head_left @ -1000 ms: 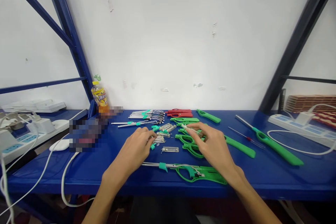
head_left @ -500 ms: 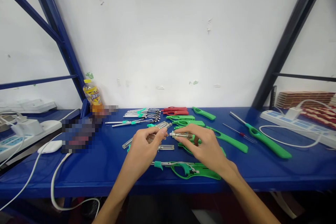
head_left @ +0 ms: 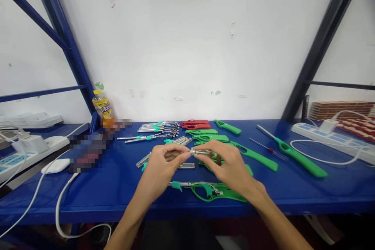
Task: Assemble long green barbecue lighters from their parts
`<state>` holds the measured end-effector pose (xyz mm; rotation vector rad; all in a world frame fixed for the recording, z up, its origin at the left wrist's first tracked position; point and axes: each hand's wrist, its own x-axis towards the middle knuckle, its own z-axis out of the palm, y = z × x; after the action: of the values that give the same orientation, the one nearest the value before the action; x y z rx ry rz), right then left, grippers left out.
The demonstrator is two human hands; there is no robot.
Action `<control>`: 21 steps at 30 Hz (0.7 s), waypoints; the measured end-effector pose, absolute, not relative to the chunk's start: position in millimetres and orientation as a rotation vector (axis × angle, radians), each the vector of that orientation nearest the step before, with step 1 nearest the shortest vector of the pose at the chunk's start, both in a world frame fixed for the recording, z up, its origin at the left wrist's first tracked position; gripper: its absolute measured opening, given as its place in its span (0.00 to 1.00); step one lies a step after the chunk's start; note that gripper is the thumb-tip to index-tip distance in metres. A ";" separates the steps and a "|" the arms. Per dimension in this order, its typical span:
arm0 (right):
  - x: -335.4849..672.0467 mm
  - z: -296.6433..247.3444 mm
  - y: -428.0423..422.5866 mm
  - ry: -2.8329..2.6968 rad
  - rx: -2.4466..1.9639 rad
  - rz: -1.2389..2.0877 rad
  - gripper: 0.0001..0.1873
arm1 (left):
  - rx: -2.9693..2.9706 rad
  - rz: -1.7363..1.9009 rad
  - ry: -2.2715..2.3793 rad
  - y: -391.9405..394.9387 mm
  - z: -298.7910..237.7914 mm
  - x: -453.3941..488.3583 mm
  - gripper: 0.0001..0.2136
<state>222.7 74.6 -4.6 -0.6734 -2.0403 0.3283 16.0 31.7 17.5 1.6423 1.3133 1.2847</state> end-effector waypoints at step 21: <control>274.2 26.4 81.6 -1.940 -0.857 0.220 0.12 | 2.250 0.746 1.531 26.1 -27.0 76.7 0.11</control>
<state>274.2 81.6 26.4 -0.8570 -1.9400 0.2204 76.7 26.1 -27.0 2.2497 1.5315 0.7456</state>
